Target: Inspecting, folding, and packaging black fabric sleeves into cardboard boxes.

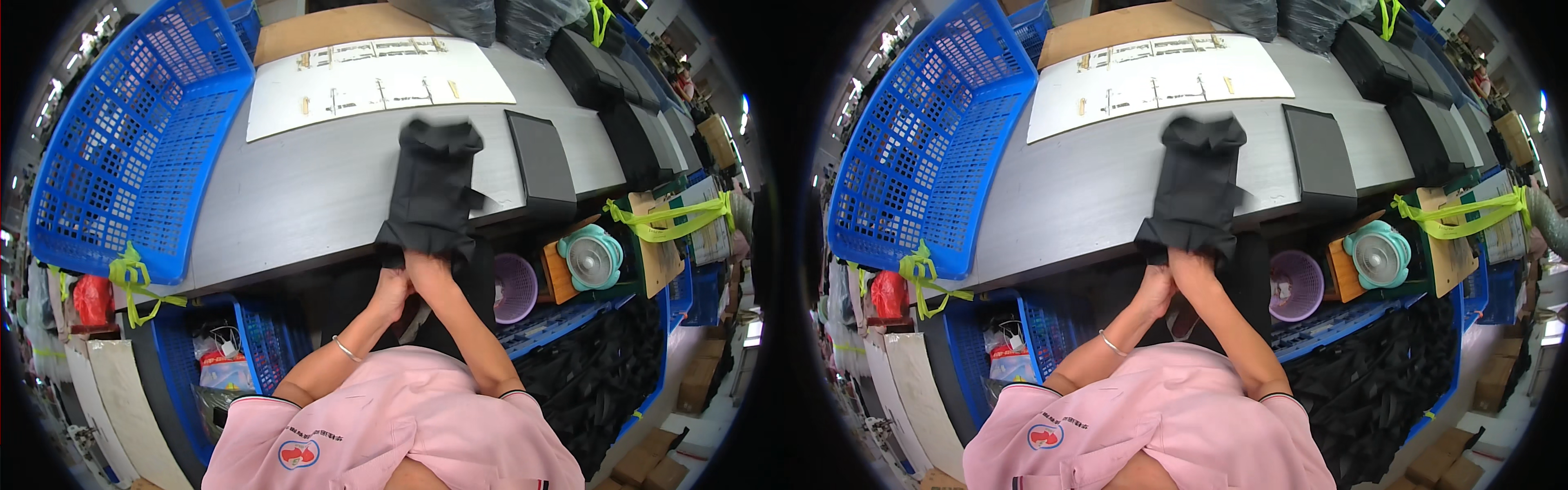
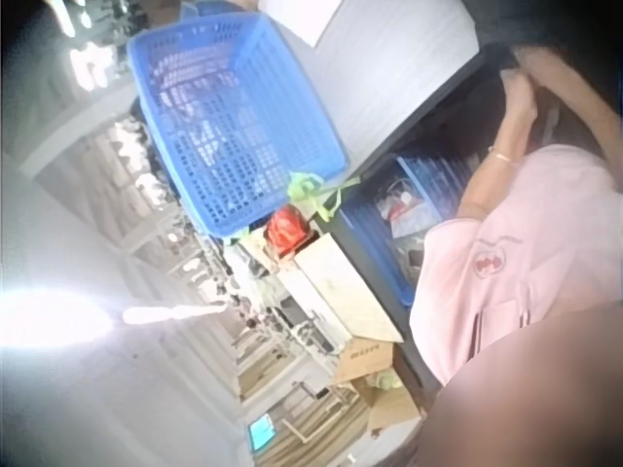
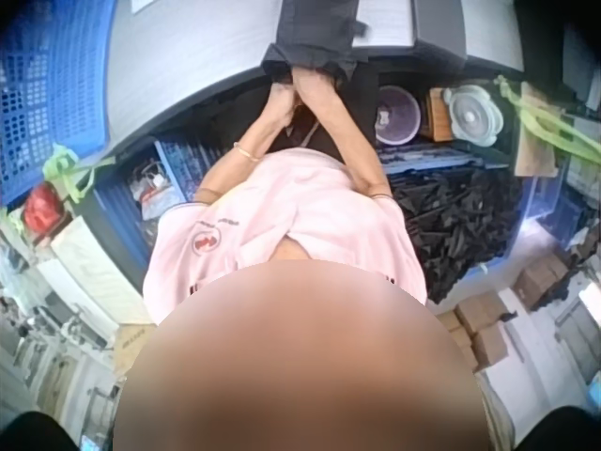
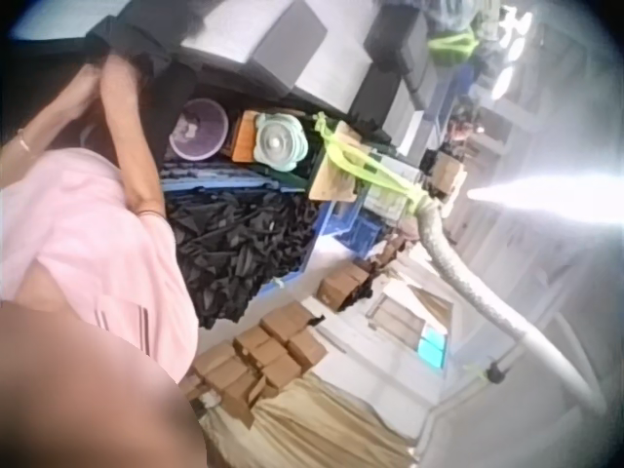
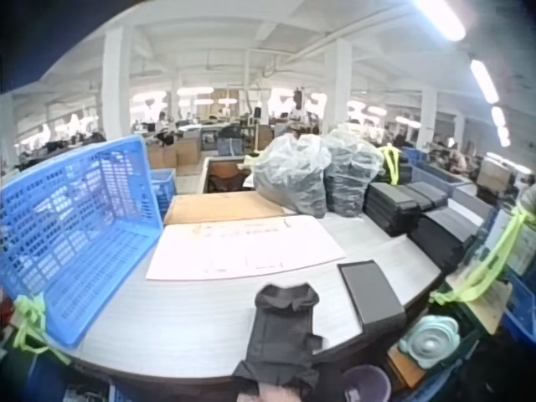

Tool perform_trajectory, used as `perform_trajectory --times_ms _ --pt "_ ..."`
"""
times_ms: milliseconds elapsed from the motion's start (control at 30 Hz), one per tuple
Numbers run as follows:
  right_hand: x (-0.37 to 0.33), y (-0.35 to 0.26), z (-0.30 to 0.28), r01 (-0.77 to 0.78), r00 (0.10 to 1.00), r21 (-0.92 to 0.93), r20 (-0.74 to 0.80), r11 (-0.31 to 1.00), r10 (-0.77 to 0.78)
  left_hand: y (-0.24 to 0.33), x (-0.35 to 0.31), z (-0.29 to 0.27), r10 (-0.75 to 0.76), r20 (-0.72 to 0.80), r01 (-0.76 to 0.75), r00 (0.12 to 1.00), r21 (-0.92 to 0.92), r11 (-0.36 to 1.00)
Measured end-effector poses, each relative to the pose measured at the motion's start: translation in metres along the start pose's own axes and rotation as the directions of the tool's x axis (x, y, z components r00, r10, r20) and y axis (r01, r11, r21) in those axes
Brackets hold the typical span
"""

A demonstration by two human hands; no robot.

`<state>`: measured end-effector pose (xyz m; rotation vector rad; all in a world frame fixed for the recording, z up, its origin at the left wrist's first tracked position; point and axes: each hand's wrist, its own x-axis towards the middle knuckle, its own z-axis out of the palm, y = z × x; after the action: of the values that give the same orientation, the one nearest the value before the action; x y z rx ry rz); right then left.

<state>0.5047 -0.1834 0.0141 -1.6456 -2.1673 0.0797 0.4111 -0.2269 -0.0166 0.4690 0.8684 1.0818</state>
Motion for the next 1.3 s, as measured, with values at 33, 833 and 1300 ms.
perform_trajectory --times_ms 33,833,1300 --pt "0.009 -0.004 -0.012 -0.068 0.974 -0.045 0.212 0.997 0.076 0.003 -0.002 -0.003 0.009 0.002 -0.009 1.0 0.002 1.0" --pt "-0.078 -0.035 -0.059 0.241 0.934 0.371 0.162 0.897 -0.318 0.074 -0.026 -0.022 0.043 -0.054 -0.046 0.998 -0.055 0.997" --pt "-0.081 0.023 -0.136 -0.477 0.79 0.854 0.52 -0.207 0.325 0.059 -0.032 -0.021 -0.242 0.383 0.217 0.892 0.109 0.97"
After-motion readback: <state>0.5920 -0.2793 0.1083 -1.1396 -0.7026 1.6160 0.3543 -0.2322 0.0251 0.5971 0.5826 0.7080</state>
